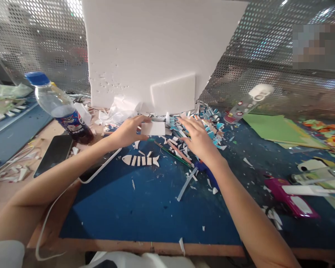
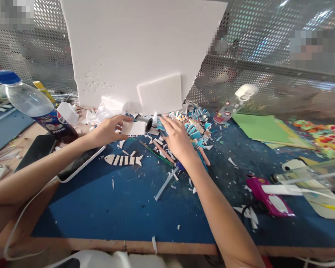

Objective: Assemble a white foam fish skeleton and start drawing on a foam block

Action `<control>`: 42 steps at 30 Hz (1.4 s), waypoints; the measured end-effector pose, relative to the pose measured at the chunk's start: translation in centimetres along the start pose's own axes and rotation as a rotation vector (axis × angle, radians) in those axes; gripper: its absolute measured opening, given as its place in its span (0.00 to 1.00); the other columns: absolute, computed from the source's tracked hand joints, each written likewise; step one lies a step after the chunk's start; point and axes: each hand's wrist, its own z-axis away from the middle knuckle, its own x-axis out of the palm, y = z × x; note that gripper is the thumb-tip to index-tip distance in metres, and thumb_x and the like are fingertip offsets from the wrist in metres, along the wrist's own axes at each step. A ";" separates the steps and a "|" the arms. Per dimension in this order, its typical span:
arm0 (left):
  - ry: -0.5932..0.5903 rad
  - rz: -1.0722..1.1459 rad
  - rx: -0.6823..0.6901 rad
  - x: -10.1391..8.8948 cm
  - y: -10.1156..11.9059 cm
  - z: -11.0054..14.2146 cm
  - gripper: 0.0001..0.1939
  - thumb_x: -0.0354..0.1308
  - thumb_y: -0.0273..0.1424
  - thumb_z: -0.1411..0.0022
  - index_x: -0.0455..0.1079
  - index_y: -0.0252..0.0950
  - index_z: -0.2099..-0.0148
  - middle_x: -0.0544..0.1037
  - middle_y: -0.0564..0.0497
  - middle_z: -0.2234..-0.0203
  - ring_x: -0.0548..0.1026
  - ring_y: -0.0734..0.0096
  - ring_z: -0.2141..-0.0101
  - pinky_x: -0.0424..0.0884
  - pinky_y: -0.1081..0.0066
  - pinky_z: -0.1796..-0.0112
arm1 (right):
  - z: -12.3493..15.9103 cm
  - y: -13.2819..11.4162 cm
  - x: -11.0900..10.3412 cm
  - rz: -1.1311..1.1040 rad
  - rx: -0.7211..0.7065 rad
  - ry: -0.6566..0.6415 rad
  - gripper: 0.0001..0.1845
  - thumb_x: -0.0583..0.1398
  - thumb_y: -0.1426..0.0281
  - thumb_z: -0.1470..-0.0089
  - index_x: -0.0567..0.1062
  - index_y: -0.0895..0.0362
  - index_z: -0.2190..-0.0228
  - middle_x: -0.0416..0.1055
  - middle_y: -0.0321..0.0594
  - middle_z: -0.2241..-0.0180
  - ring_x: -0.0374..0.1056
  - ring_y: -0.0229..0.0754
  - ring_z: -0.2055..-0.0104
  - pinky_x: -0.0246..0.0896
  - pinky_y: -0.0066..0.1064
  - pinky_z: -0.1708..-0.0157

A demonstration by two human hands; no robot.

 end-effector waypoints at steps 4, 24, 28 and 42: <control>-0.034 -0.055 0.047 -1.0 0.4 0.2 0.26 0.60 0.27 0.47 0.65 0.32 0.45 0.72 0.39 0.50 0.76 0.62 0.60 0.74 0.61 0.59 | 0.2 -0.7 -0.3 -0.013 0.030 0.017 0.15 0.57 0.68 0.42 0.78 0.56 0.56 0.78 0.46 0.69 0.75 0.54 0.65 0.70 0.48 0.63; -0.526 0.075 0.466 5.7 4.6 11.2 0.35 0.43 0.10 0.51 0.58 0.27 0.40 0.63 0.37 0.38 0.58 0.53 0.36 0.62 0.53 0.39 | 10.4 0.5 0.9 -0.085 0.011 -0.173 0.12 0.50 0.67 0.37 0.62 0.53 0.73 0.68 0.41 0.74 0.68 0.44 0.72 0.63 0.33 0.72; -0.488 0.072 0.495 6.2 3.9 11.3 0.33 0.43 0.12 0.47 0.56 0.28 0.38 0.63 0.36 0.38 0.54 0.52 0.34 0.59 0.52 0.38 | 10.0 0.8 0.3 -0.083 -0.022 -0.191 0.09 0.52 0.68 0.38 0.64 0.53 0.72 0.68 0.40 0.73 0.69 0.43 0.72 0.64 0.32 0.73; -0.390 0.079 0.612 6.5 3.4 11.6 0.24 0.42 0.17 0.37 0.58 0.27 0.39 0.70 0.34 0.43 0.61 0.52 0.37 0.62 0.54 0.40 | -2.4 1.0 3.4 0.116 -0.140 -0.320 0.16 0.60 0.64 0.41 0.71 0.58 0.53 0.70 0.45 0.51 0.67 0.48 0.49 0.66 0.47 0.52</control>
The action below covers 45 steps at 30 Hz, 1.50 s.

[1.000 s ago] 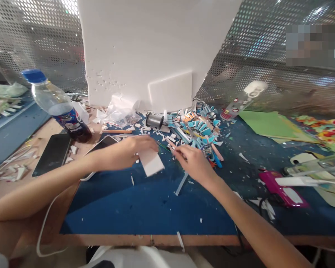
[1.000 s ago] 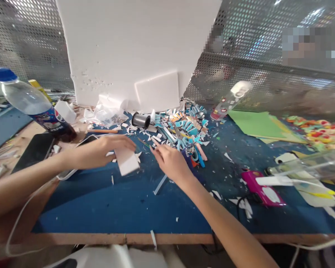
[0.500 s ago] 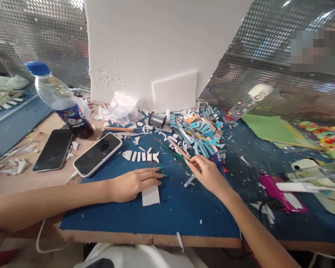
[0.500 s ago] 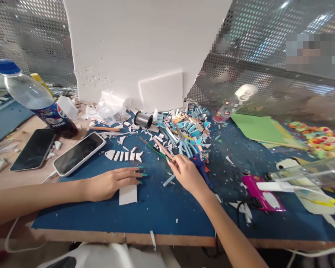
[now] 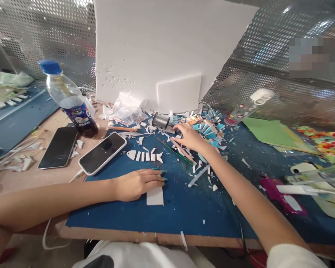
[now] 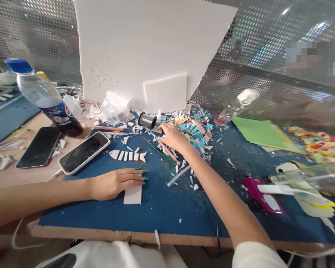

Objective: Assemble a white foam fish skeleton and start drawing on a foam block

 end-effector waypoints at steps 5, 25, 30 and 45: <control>0.029 -0.016 0.011 0.3 -0.1 0.1 0.22 0.43 0.19 0.35 0.60 0.26 0.40 0.71 0.34 0.44 0.62 0.53 0.38 0.62 0.56 0.39 | -4.3 1.3 1.6 0.081 -0.002 -0.063 0.19 0.59 0.63 0.39 0.69 0.58 0.49 0.69 0.45 0.49 0.69 0.46 0.52 0.69 0.45 0.54; 0.024 -0.017 0.008 0.3 -0.2 0.2 0.22 0.42 0.21 0.34 0.58 0.29 0.38 0.71 0.35 0.44 0.63 0.54 0.38 0.63 0.55 0.41 | -2.1 3.0 -2.5 -0.125 0.089 0.035 0.18 0.62 0.64 0.43 0.71 0.58 0.53 0.71 0.45 0.54 0.69 0.46 0.54 0.67 0.44 0.54; 0.041 -0.039 0.013 0.2 -0.1 0.2 0.22 0.42 0.20 0.34 0.59 0.27 0.39 0.71 0.35 0.44 0.64 0.54 0.39 0.64 0.58 0.41 | 0.6 1.7 -3.1 -0.362 0.068 0.110 0.26 0.65 0.69 0.54 0.67 0.56 0.52 0.72 0.48 0.54 0.69 0.50 0.54 0.65 0.43 0.55; 0.586 -0.220 -0.306 -3.1 0.5 -0.7 0.33 0.48 0.25 0.32 0.37 0.38 0.30 0.58 0.31 0.39 0.56 0.47 0.37 0.60 0.44 0.43 | 4.5 -6.7 -2.0 -1.269 0.338 -0.110 0.18 0.64 0.56 0.52 0.68 0.56 0.68 0.76 0.43 0.67 0.67 0.36 0.74 0.64 0.31 0.72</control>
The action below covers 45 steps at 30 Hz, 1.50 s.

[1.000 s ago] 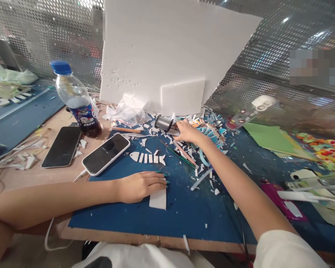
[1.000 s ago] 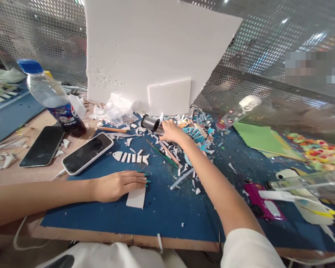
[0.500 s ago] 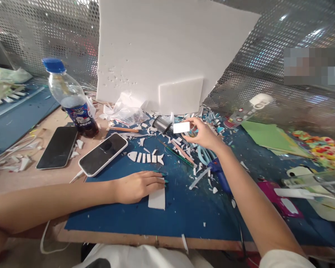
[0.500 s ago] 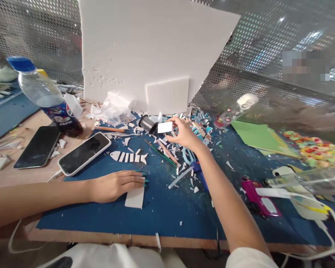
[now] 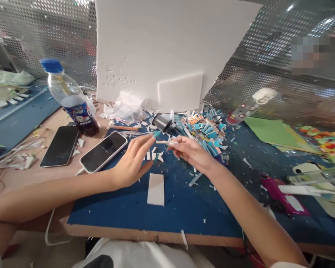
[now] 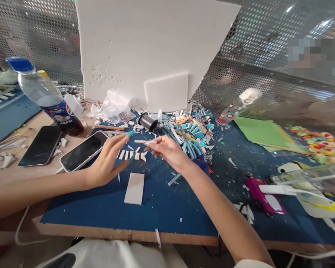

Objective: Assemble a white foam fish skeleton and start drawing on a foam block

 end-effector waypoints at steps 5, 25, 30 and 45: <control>-0.011 0.118 -0.185 -1.0 -1.0 -1.6 0.24 0.52 0.32 0.31 0.53 0.40 0.35 0.72 0.40 0.48 0.70 0.56 0.47 0.68 0.55 0.47 | 0.2 -0.5 2.2 -0.179 0.148 -0.162 0.17 0.64 0.56 0.53 0.71 0.57 0.70 0.73 0.40 0.74 0.67 0.36 0.75 0.64 0.29 0.75; -0.392 0.365 -0.207 -0.3 0.2 0.2 0.44 0.66 0.32 0.42 0.45 0.41 0.30 0.74 0.56 0.71 0.73 0.74 0.73 0.75 0.74 0.68 | 3.7 2.4 4.5 0.204 -0.021 0.033 0.25 0.49 0.45 0.41 0.57 0.52 0.76 0.61 0.27 0.86 0.59 0.33 0.86 0.54 0.25 0.85; -0.296 0.205 -0.116 1.0 1.5 2.2 0.53 0.63 0.43 0.40 0.26 0.39 0.30 0.69 0.35 0.48 0.71 0.48 0.50 0.73 0.49 0.54 | 5.1 2.1 2.4 0.520 -0.081 0.037 0.21 0.47 0.54 0.35 0.58 0.52 0.76 0.61 0.30 0.85 0.62 0.36 0.83 0.55 0.27 0.79; -0.360 -0.059 0.065 2.1 2.3 3.5 0.36 0.61 0.39 0.39 0.47 0.27 0.40 0.67 0.31 0.51 0.69 0.48 0.53 0.72 0.50 0.56 | 4.2 4.3 0.5 1.275 -0.410 -0.041 0.16 0.50 0.67 0.35 0.67 0.56 0.74 0.67 0.42 0.73 0.66 0.45 0.67 0.60 0.34 0.66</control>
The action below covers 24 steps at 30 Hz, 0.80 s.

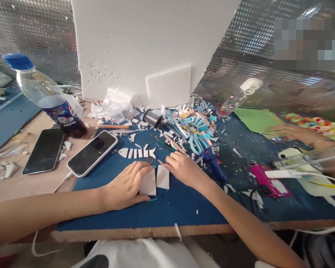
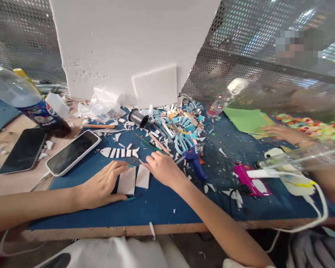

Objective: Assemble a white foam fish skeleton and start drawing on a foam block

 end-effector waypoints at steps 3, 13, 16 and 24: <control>-0.018 -0.073 -0.009 -0.2 0.1 0.0 0.33 0.61 0.39 0.40 0.51 0.27 0.41 0.67 0.31 0.51 0.69 0.45 0.54 0.71 0.48 0.57 | -0.3 0.9 -1.1 0.055 0.020 0.071 0.13 0.51 0.64 0.35 0.70 0.58 0.68 0.68 0.48 0.67 0.66 0.50 0.60 0.63 0.39 0.59; -0.076 -0.198 0.116 -0.6 0.2 0.3 0.26 0.52 0.38 0.36 0.59 0.29 0.41 0.68 0.32 0.46 0.66 0.41 0.48 0.59 0.41 0.50 | 0.2 2.8 -0.5 0.002 -0.011 0.088 0.06 0.53 0.72 0.38 0.65 0.54 0.69 0.69 0.43 0.69 0.69 0.48 0.58 0.66 0.38 0.60; -0.167 -0.140 0.265 -0.7 -0.1 0.1 0.26 0.49 0.35 0.33 0.54 0.32 0.36 0.64 0.36 0.40 0.62 0.47 0.41 0.52 0.45 0.43 | 1.0 2.6 0.2 -0.038 0.020 0.087 0.05 0.52 0.72 0.38 0.63 0.54 0.68 0.69 0.42 0.70 0.70 0.46 0.64 0.66 0.35 0.67; -0.313 0.013 0.229 -0.4 -0.5 -0.2 0.28 0.47 0.37 0.31 0.50 0.35 0.32 0.60 0.41 0.35 0.58 0.53 0.36 0.43 0.48 0.36 | 2.5 3.8 0.1 -0.118 0.122 0.055 0.02 0.51 0.70 0.39 0.63 0.54 0.65 0.63 0.35 0.75 0.60 0.38 0.78 0.57 0.30 0.77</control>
